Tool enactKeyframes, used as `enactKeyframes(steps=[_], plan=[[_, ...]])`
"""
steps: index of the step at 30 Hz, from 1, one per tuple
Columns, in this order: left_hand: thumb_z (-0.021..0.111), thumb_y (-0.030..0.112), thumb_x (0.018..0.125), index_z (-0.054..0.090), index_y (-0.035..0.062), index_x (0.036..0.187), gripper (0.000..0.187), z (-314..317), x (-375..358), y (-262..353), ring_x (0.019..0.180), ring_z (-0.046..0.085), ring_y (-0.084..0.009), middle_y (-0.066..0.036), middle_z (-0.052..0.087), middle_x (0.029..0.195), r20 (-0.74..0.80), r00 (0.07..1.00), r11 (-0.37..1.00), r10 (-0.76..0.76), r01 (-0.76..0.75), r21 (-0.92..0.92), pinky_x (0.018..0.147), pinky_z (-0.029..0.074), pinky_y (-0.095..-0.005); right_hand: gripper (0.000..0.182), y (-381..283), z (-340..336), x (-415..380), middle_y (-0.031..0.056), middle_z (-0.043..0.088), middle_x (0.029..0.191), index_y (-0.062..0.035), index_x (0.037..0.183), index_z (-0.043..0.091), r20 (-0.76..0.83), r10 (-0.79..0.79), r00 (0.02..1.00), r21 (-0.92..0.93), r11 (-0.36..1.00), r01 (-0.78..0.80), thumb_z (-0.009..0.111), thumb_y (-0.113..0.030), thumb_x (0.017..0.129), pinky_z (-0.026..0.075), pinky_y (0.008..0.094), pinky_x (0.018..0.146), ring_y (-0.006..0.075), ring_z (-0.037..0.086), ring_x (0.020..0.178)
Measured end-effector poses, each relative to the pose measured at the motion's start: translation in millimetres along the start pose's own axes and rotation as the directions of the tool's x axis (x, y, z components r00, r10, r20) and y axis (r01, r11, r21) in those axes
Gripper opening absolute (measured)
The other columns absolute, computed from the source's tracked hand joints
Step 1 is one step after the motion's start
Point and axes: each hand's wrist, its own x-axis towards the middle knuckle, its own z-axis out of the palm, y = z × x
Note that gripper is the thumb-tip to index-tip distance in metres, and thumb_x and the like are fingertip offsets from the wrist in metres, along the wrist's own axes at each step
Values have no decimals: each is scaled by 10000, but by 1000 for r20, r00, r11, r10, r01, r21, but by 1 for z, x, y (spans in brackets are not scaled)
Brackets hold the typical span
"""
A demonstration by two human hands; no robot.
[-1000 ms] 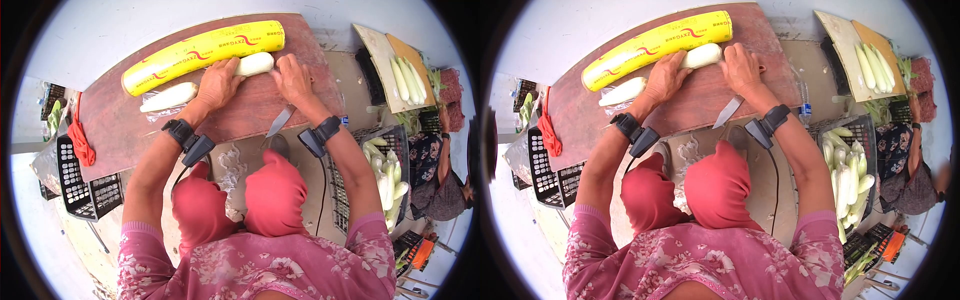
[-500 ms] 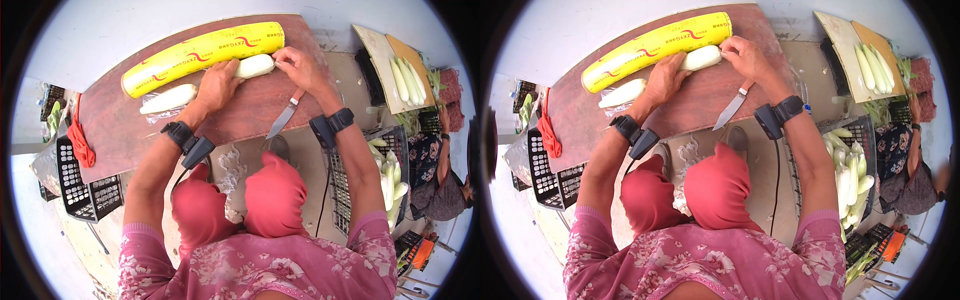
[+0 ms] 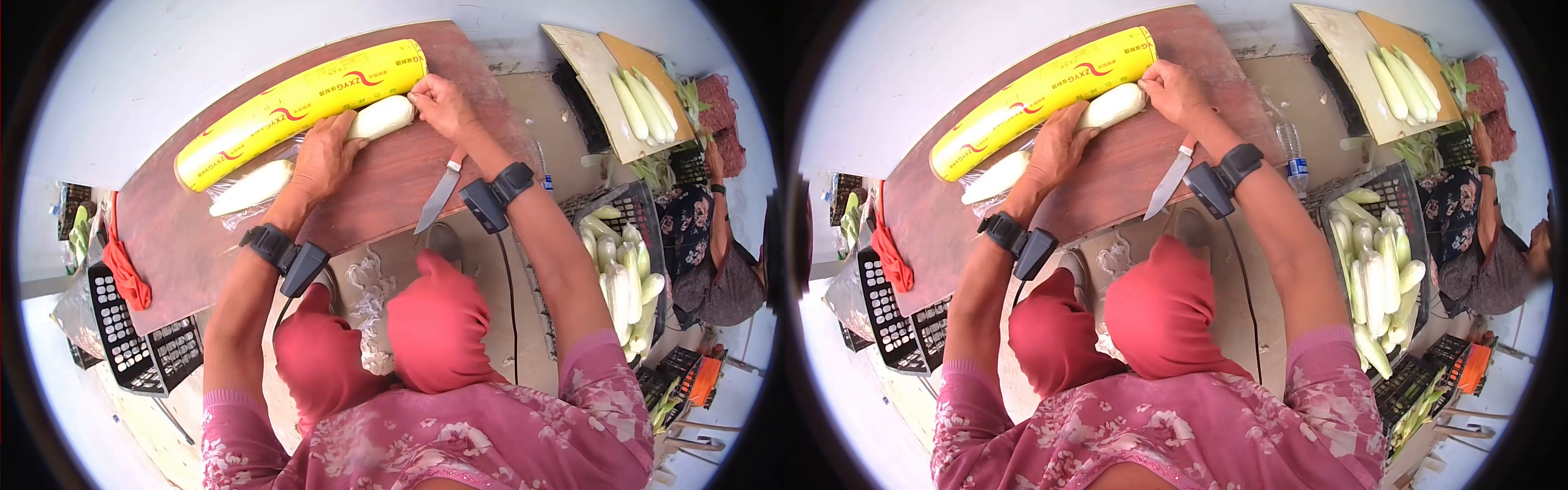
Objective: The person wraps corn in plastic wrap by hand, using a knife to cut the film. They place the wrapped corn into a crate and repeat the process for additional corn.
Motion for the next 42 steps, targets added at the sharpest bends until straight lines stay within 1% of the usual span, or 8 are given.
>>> enactKeyframes(steps=[4, 7, 10, 13, 16, 19, 35, 42], plan=[[699, 162, 877, 583, -34, 1215, 407, -4, 2, 4, 1045, 597, -444, -271, 647, 1091, 10, 999, 998, -33, 34, -53, 918, 475, -481, 105, -26, 2, -15, 152, 699, 882, -56, 934, 590, -133, -207, 969, -444, 887, 128, 635, -149, 917, 541, 434, 678, 356, 677, 771], [679, 172, 892, 584, -33, 1209, 389, -2, 3, 4, 1047, 595, -445, -272, 646, 1084, 28, 996, 995, -81, 83, -49, 918, 473, -481, 108, -26, -2, -17, 182, 685, 965, -61, 913, 572, -46, -209, 977, -581, 801, 144, 617, -159, 915, 526, 475, 703, 411, 654, 873], [663, 183, 904, 586, -29, 1198, 370, -1, 3, 2, 1044, 595, -442, -269, 649, 1065, 7, 998, 997, -63, 63, -45, 911, 471, -485, 78, -23, -15, -21, 176, 667, 1047, -68, 959, 583, -129, -197, 972, -623, 779, 75, 620, -111, 905, 509, 483, 730, 390, 649, 930], [661, 185, 902, 589, -29, 1174, 354, -2, 2, 4, 1026, 597, -444, -262, 652, 1044, 6, 998, 995, -69, 70, -74, 899, 472, -490, 152, -32, -26, -32, 140, 635, 1106, -75, 1017, 587, -171, -389, 905, -401, 867, 296, 631, -120, 879, 502, 476, 793, 357, 644, 953], [663, 184, 895, 593, -22, 1127, 318, -1, 1, 2, 1003, 600, -444, -252, 656, 1028, -5, 999, 988, -37, 36, -151, 881, 474, -499, 324, -58, -21, -49, 89, 621, 1154, -85, 1116, 602, 116, -705, 699, -388, 616, 686, 728, -142, 822, 456, 430, 883, 306, 614, 1055], [651, 147, 906, 583, 1, 1144, 287, 2, 2, -5, 1027, 588, -454, -262, 641, 1050, -1, 1000, 997, -17, 16, -78, 878, 463, -493, 524, -66, -6, -50, 52, 588, 1239, -101, 1215, 590, 264, -697, 666, -347, 576, 740, 806, -193, 747, 374, 406, 975, 249, 545, 1191], [729, 166, 857, 611, 15, 1152, 352, -63, -54, 0, 1023, 603, -397, -184, 637, 1076, -164, 959, 973, 230, -224, 53, 888, 500, -456, 570, -59, 14, -30, 14, 595, 1271, -154, 1285, 593, 304, -610, 731, -456, 581, 674, 789, -124, 750, 323, 427, 1013, 228, 502, 1216], [807, 178, 771, 613, 49, 1002, 328, -108, -152, -47, 884, 608, -345, -130, 613, 968, -156, 986, 917, -59, 116, 382, 741, 516, -434, 557, -57, 15, -30, 20, 596, 1268, -141, 1282, 600, 290, -615, 733, -449, 589, 672, 786, -121, 757, 316, 427, 1026, 230, 500, 1221]])
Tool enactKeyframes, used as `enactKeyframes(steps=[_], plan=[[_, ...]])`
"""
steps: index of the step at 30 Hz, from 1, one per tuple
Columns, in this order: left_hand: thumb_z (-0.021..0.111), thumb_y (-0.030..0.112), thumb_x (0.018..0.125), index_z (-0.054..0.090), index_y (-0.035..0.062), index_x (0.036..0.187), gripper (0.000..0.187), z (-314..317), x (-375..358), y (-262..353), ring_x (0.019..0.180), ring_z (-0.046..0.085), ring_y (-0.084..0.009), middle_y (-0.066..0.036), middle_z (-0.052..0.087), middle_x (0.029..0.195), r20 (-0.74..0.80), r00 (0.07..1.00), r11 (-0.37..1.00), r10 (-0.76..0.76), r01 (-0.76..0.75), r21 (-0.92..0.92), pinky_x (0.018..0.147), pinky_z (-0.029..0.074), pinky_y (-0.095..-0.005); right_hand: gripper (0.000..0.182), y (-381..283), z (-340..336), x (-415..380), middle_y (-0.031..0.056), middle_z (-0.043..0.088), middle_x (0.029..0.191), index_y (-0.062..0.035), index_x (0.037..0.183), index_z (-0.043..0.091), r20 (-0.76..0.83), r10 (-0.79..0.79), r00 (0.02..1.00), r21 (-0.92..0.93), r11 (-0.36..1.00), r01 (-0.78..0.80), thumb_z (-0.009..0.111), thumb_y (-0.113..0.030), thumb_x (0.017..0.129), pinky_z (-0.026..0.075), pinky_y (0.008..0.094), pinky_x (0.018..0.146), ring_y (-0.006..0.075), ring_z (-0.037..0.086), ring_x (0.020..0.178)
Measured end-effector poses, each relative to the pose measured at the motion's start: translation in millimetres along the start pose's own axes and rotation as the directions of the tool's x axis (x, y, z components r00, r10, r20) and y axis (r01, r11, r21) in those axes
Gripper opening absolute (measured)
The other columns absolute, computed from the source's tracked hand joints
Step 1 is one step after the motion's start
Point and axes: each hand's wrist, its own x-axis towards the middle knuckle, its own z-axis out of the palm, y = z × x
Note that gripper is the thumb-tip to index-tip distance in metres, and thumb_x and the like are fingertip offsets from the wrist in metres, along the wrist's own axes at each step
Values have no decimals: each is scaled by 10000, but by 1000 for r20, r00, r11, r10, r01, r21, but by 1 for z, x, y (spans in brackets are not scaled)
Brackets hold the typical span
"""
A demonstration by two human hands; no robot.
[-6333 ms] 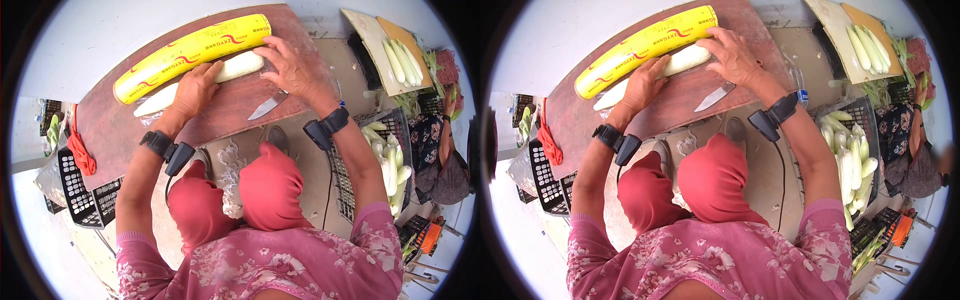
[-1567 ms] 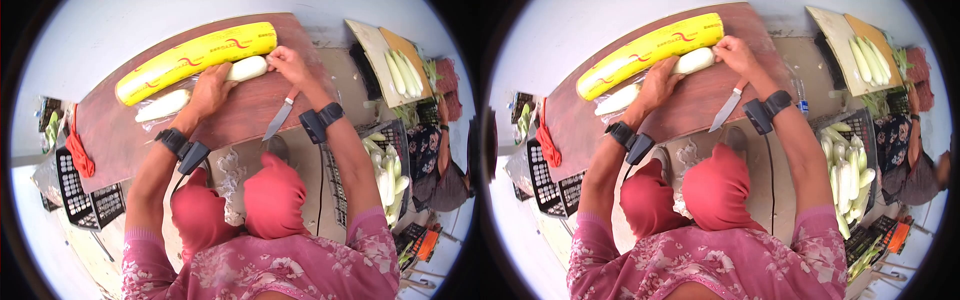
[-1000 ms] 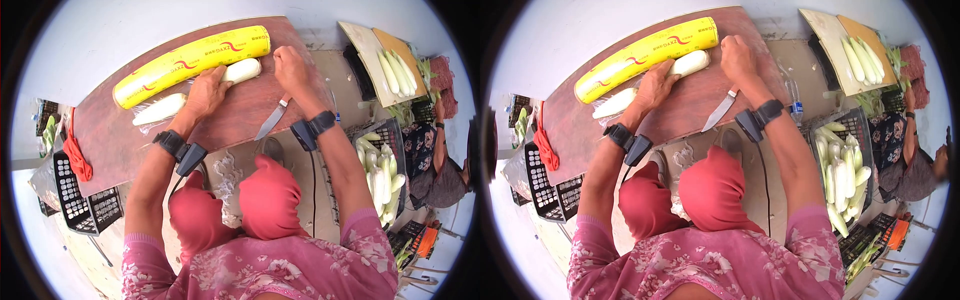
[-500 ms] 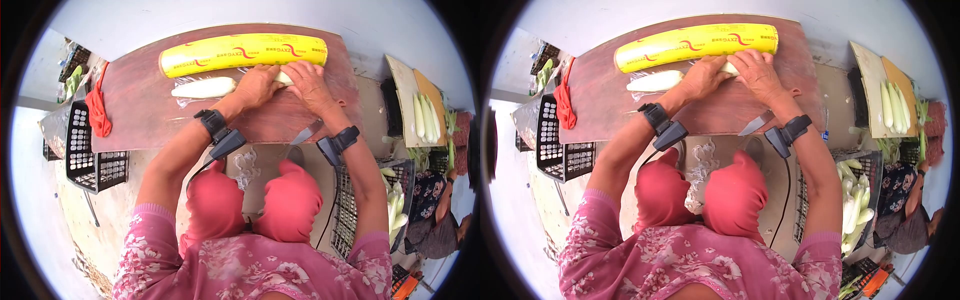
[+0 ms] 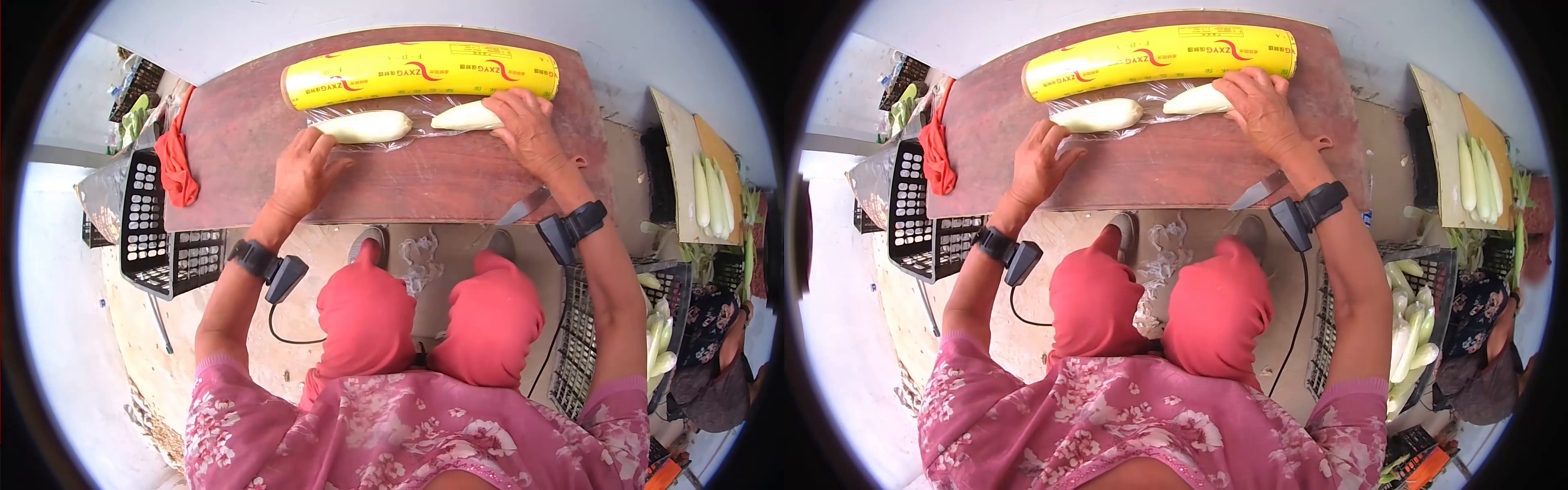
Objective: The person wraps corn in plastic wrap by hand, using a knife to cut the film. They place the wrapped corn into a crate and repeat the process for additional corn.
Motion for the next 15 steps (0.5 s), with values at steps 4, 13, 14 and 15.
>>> enactKeyframes(steps=[4, 13, 14, 15], plan=[[802, 188, 763, 613, 48, 1005, 337, 10, -16, -14, 891, 601, -340, -129, 600, 949, -35, 998, 995, -56, 59, 76, 750, 509, -437, 555, 1, -3, 0, 22, 597, 1271, -143, 1286, 599, 18, 2, 1000, 6, 1000, -2, 783, -125, 762, 313, 428, 1032, 234, 498, 1228], [675, 106, 844, 589, 45, 943, 145, 28, -16, -19, 870, 571, -336, -125, 584, 942, -87, 994, 995, -63, 70, 76, 754, 479, -436, 557, 2, -2, 0, 27, 597, 1283, -146, 1292, 596, 33, 2, 999, -12, 1000, -1, 777, -123, 765, 314, 436, 1040, 243, 497, 1232], [663, 97, 849, 589, 46, 936, 125, 29, -16, -20, 879, 567, -338, -127, 585, 952, -94, 993, 994, -72, 79, 71, 766, 473, -438, 557, 2, -2, 0, 26, 595, 1288, -147, 1292, 596, 34, 3, 999, -14, 1000, -3, 776, -123, 765, 313, 437, 1043, 242, 497, 1231], [651, 87, 855, 588, 46, 929, 105, 29, -16, -21, 888, 564, -340, -129, 585, 963, -102, 991, 994, -82, 89, 66, 777, 467, -440, 559, 3, -2, 0, 25, 594, 1290, -148, 1294, 595, 31, 0, 1000, -11, 1000, 1, 777, -124, 765, 313, 437, 1045, 241, 497, 1231]])
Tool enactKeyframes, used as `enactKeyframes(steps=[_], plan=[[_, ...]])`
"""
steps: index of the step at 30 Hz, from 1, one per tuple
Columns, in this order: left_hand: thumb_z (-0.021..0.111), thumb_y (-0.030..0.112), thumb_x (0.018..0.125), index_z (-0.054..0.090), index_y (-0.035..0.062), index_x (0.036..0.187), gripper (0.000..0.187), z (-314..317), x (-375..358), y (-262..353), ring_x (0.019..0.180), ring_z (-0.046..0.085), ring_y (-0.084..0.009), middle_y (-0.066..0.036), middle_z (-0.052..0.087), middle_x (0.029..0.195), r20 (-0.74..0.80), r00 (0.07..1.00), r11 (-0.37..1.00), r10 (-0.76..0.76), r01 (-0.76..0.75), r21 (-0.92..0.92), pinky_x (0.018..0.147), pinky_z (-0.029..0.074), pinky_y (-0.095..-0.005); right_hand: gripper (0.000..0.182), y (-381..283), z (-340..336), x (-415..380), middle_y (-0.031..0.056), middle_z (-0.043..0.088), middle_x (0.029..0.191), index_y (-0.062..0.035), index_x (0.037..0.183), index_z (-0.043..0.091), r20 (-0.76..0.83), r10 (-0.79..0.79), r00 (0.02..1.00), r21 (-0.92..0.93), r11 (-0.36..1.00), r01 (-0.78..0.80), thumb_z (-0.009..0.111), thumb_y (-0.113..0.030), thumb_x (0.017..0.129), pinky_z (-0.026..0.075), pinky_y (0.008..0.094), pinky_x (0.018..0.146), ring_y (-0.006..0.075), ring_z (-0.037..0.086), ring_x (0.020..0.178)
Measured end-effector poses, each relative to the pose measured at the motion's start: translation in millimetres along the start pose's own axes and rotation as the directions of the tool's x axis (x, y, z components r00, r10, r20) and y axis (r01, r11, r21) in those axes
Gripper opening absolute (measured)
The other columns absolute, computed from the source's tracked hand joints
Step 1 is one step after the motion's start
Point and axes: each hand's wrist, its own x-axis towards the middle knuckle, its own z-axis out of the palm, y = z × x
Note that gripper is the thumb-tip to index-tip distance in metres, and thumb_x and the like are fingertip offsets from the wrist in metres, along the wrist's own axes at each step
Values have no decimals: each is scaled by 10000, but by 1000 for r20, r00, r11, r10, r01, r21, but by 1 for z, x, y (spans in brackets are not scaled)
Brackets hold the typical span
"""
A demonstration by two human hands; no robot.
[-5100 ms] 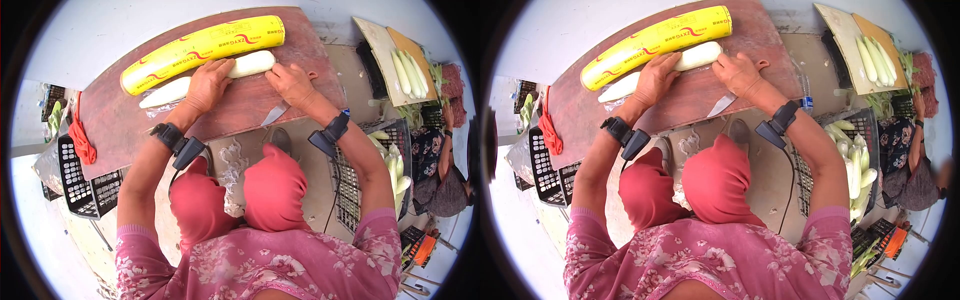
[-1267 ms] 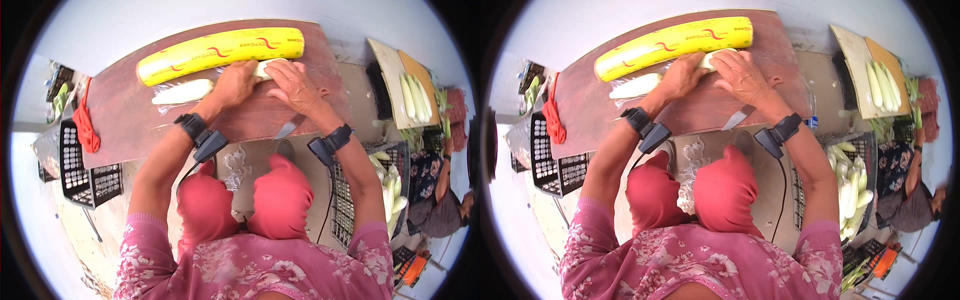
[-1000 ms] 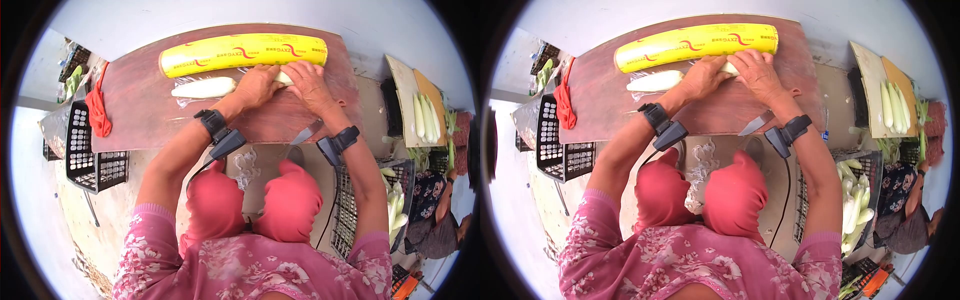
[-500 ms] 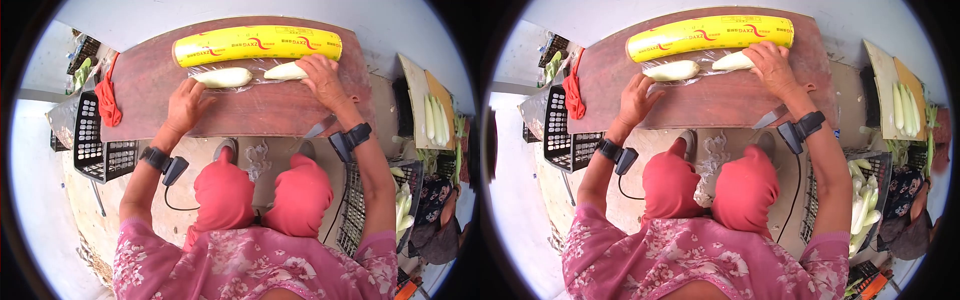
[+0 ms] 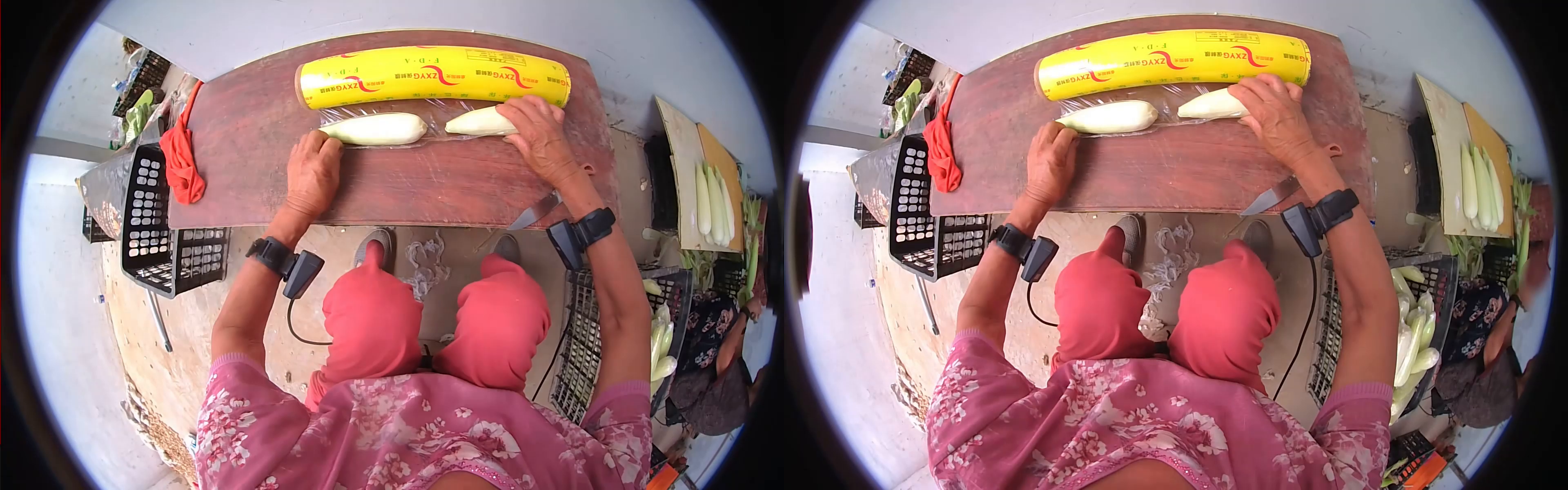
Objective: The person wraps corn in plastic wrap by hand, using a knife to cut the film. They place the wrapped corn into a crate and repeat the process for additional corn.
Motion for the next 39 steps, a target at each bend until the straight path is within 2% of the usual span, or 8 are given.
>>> enactKeyframes(steps=[6, 9, 17, 21, 30, 33, 36, 39], plan=[[616, 34, 864, 576, 37, 884, 45, -6, 3, -4, 977, 545, -357, -136, 598, 1056, -31, 998, 988, -63, 58, -140, 847, 450, -439, 571, 0, -1, 0, 20, 594, 1290, -151, 1304, 593, 4, -3, 1000, 14, 1000, 3, 779, -130, 765, 314, 432, 1051, 238, 497, 1230], [602, -2, 863, 567, 14, 912, 63, -9, 15, -10, 991, 560, -377, -154, 612, 1092, -69, 998, 973, -4, -12, -229, 871, 458, -447, 572, 0, -3, 0, 17, 595, 1287, -154, 1309, 592, 10, -1, 1000, 12, 1000, 1, 777, -134, 768, 316, 428, 1050, 236, 495, 1229], [569, 26, 954, 553, 9, 990, 43, 3, 26, -26, 935, 640, -377, -185, 651, 1022, 32, 980, 891, -195, 190, -412, 830, 508, -391, 571, -1, -1, 1, 22, 598, 1280, -148, 1311, 590, -6, -15, 1000, -1, 1000, 15, 777, -137, 772, 323, 425, 1041, 239, 498, 1222], [587, 63, 955, 566, 3, 996, 76, 3, 30, -26, 897, 649, -378, -203, 659, 955, 101, 954, 870, -282, 299, -393, 809, 510, -398, 566, 0, -1, 1, 27, 599, 1284, -144, 1310, 590, -2, -17, 1000, -9, 1000, 17, 775, -140, 776, 324, 429, 1042, 240, 497, 1224], [654, 95, 923, 595, 15, 971, 111, 5, 48, -38, 863, 660, -368, -200, 667, 921, 102, 982, 925, -156, 182, -334, 760, 522, -406, 557, -1, -3, 2, 33, 603, 1282, -138, 1304, 591, 7, -14, 1000, -21, 1000, 14, 773, -137, 777, 329, 436, 1040, 248, 501, 1219], [671, 85, 895, 599, 29, 946, 104, 3, 51, -31, 882, 661, -345, -169, 657, 944, 55, 987, 980, -153, 158, -120, 738, 529, -416, 555, -1, -3, 3, 33, 603, 1281, -139, 1302, 591, 8, -15, 1000, -19, 1000, 15, 771, -135, 777, 330, 436, 1040, 249, 502, 1217], [666, 64, 871, 597, 43, 924, 90, -3, 53, -22, 911, 656, -341, -134, 637, 985, -32, 999, 992, 42, -38, 123, 717, 535, -426, 554, -1, -4, 3, 31, 603, 1276, -139, 1302, 591, 13, -12, 1000, -16, 1000, 12, 770, -133, 777, 330, 435, 1039, 248, 503, 1214], [604, 52, 848, 612, 76, 959, 113, 10, 48, -23, 960, 630, -319, -91, 603, 985, 47, 999, 999, 0, -2, 52, 724, 546, -427, 552, -1, -5, 3, 29, 603, 1272, -140, 1302, 591, 12, -17, 1000, -10, 1000, 17, 768, -132, 779, 331, 434, 1038, 246, 503, 1213]])
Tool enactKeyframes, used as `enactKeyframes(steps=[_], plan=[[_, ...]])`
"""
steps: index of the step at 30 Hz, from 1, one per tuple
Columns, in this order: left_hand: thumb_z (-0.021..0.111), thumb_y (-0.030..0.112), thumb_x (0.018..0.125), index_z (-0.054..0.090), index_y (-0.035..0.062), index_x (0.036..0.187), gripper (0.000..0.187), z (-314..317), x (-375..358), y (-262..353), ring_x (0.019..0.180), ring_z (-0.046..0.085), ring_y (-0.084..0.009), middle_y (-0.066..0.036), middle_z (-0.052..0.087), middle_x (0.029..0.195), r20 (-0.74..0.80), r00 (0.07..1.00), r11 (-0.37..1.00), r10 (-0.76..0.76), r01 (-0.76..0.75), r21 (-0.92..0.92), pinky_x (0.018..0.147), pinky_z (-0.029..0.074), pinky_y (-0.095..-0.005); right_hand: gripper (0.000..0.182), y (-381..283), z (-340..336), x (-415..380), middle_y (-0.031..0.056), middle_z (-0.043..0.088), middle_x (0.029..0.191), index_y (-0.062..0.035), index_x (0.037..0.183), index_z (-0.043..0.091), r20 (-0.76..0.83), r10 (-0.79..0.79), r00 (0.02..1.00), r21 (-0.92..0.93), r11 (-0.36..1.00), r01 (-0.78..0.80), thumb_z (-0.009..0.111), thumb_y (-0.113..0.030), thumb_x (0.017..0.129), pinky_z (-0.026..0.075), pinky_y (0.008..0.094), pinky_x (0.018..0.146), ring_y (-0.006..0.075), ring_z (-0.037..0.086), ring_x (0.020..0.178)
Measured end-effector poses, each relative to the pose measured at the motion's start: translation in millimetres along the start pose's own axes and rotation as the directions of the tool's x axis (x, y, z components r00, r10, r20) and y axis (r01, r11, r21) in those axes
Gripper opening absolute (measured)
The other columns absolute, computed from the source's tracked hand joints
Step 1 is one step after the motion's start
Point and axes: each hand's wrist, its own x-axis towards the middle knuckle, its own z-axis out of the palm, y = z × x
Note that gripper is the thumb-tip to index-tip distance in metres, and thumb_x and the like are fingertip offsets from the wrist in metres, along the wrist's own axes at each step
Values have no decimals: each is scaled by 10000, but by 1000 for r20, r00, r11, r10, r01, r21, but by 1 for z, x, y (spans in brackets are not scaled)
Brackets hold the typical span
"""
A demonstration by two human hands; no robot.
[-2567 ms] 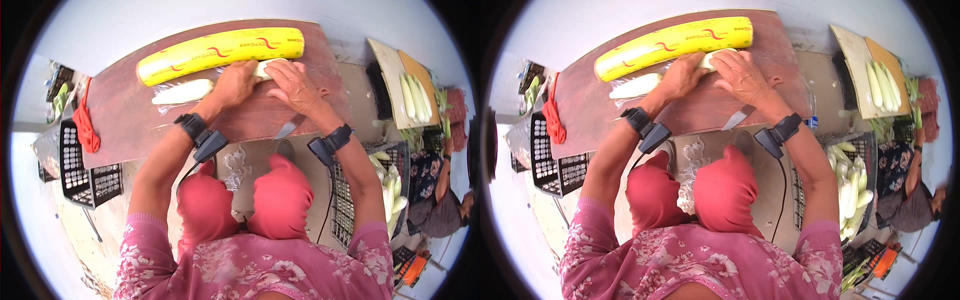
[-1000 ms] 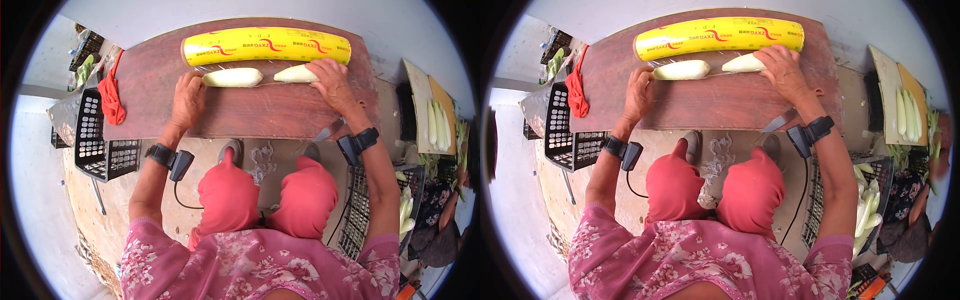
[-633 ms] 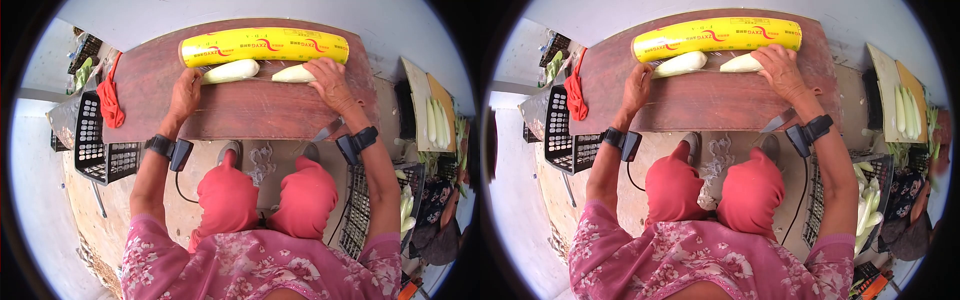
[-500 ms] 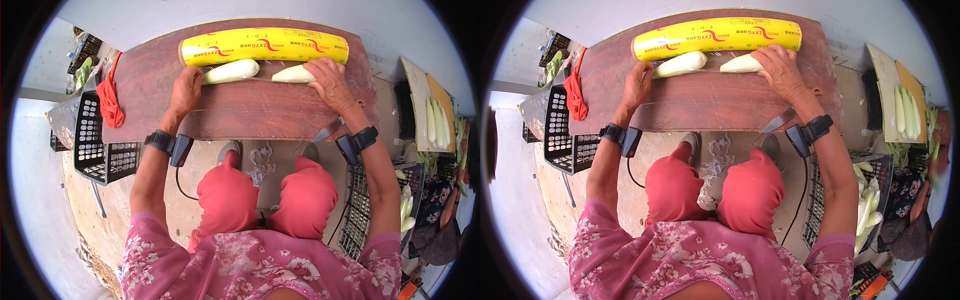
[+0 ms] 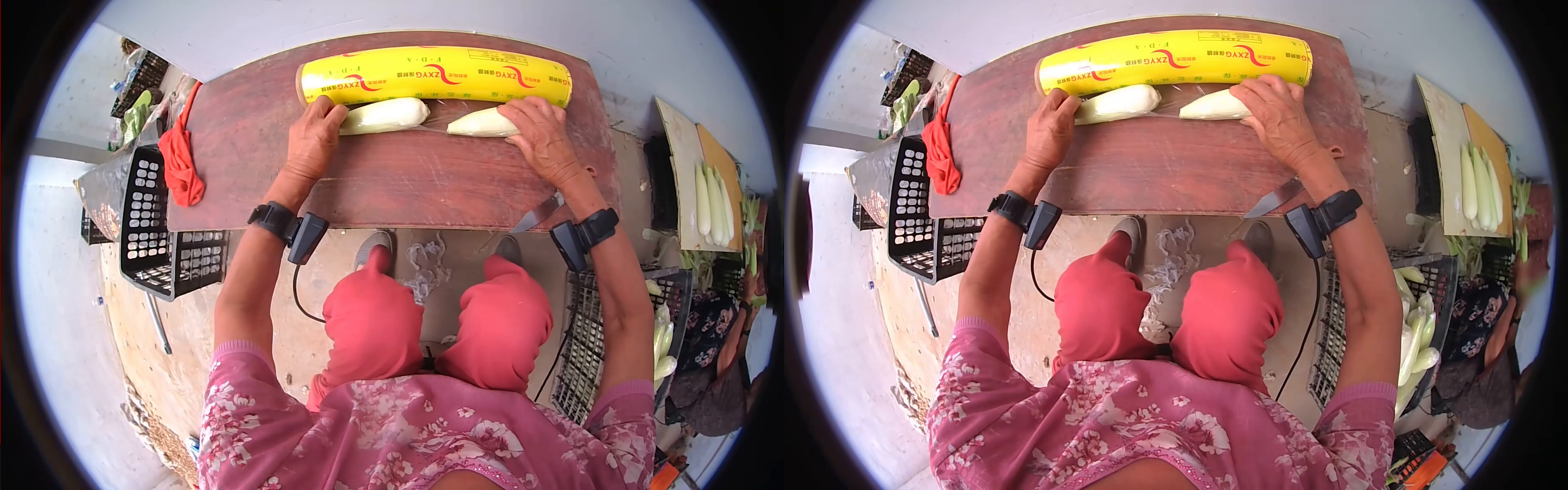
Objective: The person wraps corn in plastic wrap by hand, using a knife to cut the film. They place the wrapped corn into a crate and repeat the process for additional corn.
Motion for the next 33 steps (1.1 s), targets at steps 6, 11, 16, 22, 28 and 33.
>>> enactKeyframes(steps=[6, 11, 16, 22, 28, 33], plan=[[617, 67, 850, 614, 32, 1141, 292, 8, -10, -3, 996, 603, -384, -198, 601, 1099, -69, 997, 974, 26, -41, -221, 876, 509, -452, 559, 1, 1, 0, 33, 594, 1291, -132, 1314, 585, 7, 2, 1000, 2, 1000, -2, 756, -119, 782, 327, 436, 1041, 251, 499, 1222], [719, 249, 857, 539, 28, 1312, 537, 0, -15, 18, 1205, 509, -395, -212, 557, 1278, 86, 995, 979, -56, 72, -190, 1022, 394, -493, 561, -1, 1, -1, 49, 571, 1326, -117, 1328, 573, 18, 3, 1000, -1, 1000, -3, 737, -109, 791, 321, 449, 1046, 267, 491, 1241], [787, 448, 789, 536, 135, 1375, 710, 4, -4, 42, 1186, 491, -347, -159, 551, 1254, 113, 981, 980, -159, 170, -100, 1010, 356, -493, 582, -4, -2, 3, 24, 588, 1308, -124, 1333, 570, 48, 2, 999, -50, 999, 1, 766, -148, 785, 330, 430, 998, 240, 489, 1230], [832, 409, 745, 609, 182, 1305, 643, 17, 8, 51, 1118, 486, -336, -148, 556, 1142, 51, 950, 939, -308, 313, -143, 983, 350, -487, 566, -8, -8, 16, 39, 574, 1286, -99, 1321, 554, 146, 34, 989, -68, 997, -25, 743, -87, 787, 340, 434, 979, 255, 489, 1199], [850, 304, 739, 640, 184, 1232, 549, 21, 9, 38, 1105, 476, -328, -136, 558, 1110, 66, 961, 936, -267, 275, -221, 987, 337, -471, 517, 4, 1, 18, 25, 572, 1182, -109, 1275, 566, 96, -55, 994, -119, 991, 67, 714, -32, 785, 341, 408, 921, 248, 500, 1109], [856, 243, 729, 603, 145, 1204, 547, 21, 3, 25, 1121, 513, -326, -120, 577, 1153, 43, 985, 929, -167, 172, -327, 1008, 359, -455, 519, 8, -1, 19, 23, 574, 1178, -113, 1257, 564, 113, -89, 990, -100, 990, 100, 728, -41, 770, 341, 410, 910, 244, 498, 1093]])
